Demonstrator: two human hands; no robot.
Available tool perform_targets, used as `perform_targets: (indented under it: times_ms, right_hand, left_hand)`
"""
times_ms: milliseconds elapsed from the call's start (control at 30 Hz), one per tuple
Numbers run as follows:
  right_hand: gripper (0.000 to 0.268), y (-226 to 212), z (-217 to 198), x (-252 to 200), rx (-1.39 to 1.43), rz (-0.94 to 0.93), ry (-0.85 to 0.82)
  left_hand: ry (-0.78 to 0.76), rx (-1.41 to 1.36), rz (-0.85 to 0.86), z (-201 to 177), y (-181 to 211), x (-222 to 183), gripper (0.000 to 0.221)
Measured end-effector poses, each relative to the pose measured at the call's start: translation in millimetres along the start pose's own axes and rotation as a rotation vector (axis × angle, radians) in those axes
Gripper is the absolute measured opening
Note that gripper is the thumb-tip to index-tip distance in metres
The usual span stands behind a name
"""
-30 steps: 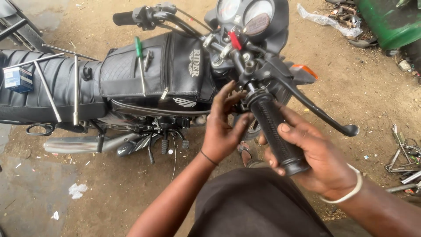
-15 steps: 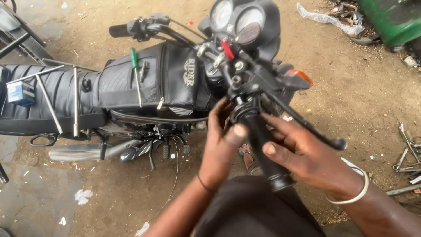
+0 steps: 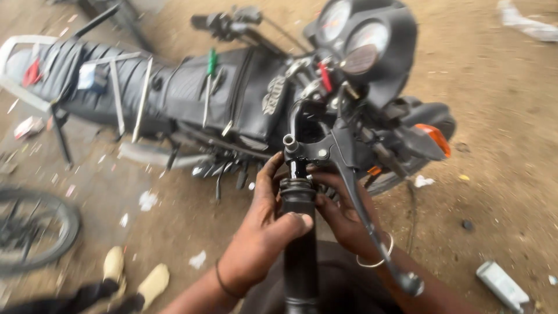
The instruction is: The person works on a motorcycle handlebar, twisting and pulling the rubber throttle grip off the bar and manipulating the grip and its fittings by hand. They briefly reach to the engine area near the footpeg, then return to working the grip and handlebar clamp area, continuing to twist and adjust the grip on the bar.
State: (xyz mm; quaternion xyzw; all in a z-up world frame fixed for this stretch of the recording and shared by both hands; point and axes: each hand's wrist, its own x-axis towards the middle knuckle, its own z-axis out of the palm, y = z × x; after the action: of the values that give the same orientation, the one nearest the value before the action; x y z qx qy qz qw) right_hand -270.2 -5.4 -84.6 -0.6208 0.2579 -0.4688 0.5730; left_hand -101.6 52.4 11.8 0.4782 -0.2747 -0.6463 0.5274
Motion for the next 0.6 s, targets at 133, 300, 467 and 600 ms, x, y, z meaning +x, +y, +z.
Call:
perform_targets:
  times_ms: [133, 300, 467, 600]
  right_hand:
    - [0.033, -2, -23, 23, -0.342, 0.096, -0.199]
    - [0.017, 9, -23, 22, 0.327, 0.307, -0.26]
    - [0.013, 4, -24, 30, 0.535, 0.325, -0.243]
    - [0.012, 15, -30, 28, 0.583, 0.34, -0.294]
  left_hand:
    - [0.129, 0.138, -0.054, 11, 5, -6, 0.097]
    - [0.161, 0.094, -0.075, 9, -9, -13, 0.099]
    - [0.436, 0.238, -0.269, 44, 14, -18, 0.076]
    - [0.519, 0.535, -0.546, 67, 40, -15, 0.054]
